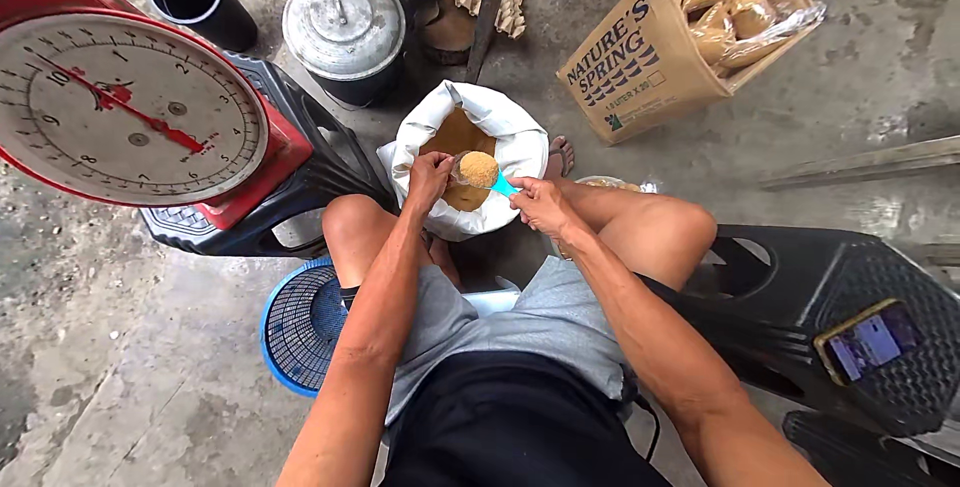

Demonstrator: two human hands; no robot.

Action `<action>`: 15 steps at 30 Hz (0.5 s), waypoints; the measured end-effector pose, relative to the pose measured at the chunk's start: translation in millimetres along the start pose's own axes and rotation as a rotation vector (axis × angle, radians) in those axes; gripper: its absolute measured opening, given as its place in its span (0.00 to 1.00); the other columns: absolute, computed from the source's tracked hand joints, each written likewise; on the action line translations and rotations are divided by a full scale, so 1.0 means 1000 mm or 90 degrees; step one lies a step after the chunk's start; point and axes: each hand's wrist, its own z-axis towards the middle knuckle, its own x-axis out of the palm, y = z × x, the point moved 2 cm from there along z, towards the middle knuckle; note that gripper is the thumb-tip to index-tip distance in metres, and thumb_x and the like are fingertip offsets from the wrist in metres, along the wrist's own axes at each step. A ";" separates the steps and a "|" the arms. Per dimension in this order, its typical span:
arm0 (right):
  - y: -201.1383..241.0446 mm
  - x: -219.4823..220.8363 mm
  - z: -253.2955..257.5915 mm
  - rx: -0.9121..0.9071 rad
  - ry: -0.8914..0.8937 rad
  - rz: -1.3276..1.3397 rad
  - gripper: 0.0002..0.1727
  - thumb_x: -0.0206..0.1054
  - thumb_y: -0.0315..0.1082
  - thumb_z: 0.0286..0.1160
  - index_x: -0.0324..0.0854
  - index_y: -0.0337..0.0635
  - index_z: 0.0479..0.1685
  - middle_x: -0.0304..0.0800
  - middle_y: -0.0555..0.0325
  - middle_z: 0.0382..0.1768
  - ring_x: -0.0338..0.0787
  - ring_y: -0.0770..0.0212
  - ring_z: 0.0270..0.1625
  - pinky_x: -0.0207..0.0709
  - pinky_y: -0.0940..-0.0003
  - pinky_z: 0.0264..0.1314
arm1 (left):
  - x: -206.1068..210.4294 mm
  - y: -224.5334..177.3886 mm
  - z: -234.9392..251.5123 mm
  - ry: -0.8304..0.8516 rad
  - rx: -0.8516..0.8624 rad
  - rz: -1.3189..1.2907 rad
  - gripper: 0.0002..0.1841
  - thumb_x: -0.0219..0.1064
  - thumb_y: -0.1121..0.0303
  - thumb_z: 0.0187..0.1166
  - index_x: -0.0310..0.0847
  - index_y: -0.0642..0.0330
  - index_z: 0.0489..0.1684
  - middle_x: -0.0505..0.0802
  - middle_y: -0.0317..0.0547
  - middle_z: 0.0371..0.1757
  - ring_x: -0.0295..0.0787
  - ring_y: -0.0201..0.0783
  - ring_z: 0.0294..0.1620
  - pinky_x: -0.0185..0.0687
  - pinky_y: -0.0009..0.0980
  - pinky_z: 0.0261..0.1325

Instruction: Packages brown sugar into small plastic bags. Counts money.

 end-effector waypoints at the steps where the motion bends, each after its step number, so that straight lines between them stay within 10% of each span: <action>1: 0.000 0.002 0.003 0.003 0.003 -0.015 0.22 0.59 0.31 0.88 0.77 0.41 0.79 0.87 0.54 0.34 0.76 0.67 0.21 0.71 0.71 0.23 | 0.001 0.001 0.000 0.006 0.002 0.001 0.12 0.65 0.65 0.87 0.87 0.67 0.51 0.93 0.51 0.37 0.91 0.38 0.30 0.91 0.36 0.40; 12: 0.039 0.021 0.016 0.075 0.101 -0.167 0.27 0.57 0.27 0.85 0.69 0.40 0.85 0.88 0.45 0.45 0.87 0.60 0.28 0.86 0.62 0.34 | 0.008 0.009 0.008 0.051 0.039 0.037 0.11 0.64 0.65 0.87 0.88 0.63 0.50 0.93 0.51 0.39 0.92 0.40 0.33 0.92 0.40 0.43; 15: 0.057 0.032 0.022 0.053 0.132 -0.300 0.20 0.56 0.28 0.85 0.75 0.34 0.73 0.90 0.44 0.39 0.93 0.56 0.30 0.90 0.58 0.38 | 0.009 0.008 0.009 0.060 0.050 0.055 0.11 0.63 0.65 0.87 0.88 0.63 0.51 0.93 0.50 0.38 0.91 0.39 0.32 0.90 0.40 0.42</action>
